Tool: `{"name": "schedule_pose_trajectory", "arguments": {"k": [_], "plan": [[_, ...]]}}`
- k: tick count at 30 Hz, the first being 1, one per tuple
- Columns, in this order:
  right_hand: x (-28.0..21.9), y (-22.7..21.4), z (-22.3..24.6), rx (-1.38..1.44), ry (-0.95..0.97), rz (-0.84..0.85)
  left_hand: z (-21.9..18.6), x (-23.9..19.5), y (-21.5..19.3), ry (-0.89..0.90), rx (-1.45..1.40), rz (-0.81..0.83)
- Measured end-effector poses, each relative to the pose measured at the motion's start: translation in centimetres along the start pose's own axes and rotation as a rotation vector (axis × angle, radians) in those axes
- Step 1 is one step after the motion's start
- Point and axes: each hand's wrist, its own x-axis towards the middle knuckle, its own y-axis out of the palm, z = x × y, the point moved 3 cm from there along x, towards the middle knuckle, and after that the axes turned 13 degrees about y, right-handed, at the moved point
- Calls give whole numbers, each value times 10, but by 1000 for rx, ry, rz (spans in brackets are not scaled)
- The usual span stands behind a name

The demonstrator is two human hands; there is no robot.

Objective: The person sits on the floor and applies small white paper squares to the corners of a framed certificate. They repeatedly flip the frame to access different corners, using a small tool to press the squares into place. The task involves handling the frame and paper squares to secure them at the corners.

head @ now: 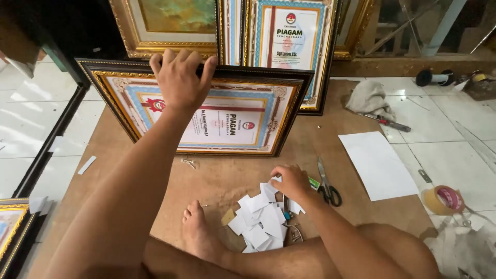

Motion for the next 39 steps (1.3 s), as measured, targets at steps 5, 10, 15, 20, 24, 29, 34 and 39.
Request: {"name": "schedule_pose_trajectory", "arguments": {"k": [5,10,15,20,24,29,34,39], "plan": [[-11,-12,18,-359,41,93,-2,-4,-5,63,25,-124],[-10,-9,13,-318,-13,-10,12,-8,10,111,-6,-205],[24,-38,-33,177,322,-67,14,-8,13,45,-70,-91],[66,-107,-85,902,294,-353,-35,22,-6,52,-14,102],[-33,-224,-8,1593,99,-300,-124,64,-25,236,-333,573],[-27,-223,13,1778,-263,-281,-173,96,-57,305,-604,647],[-24,-211,34,1791,-355,-291,-172,92,-37,376,-523,773],[-11,-190,34,1788,-295,-261,-168,94,-38,270,-649,733]]}}
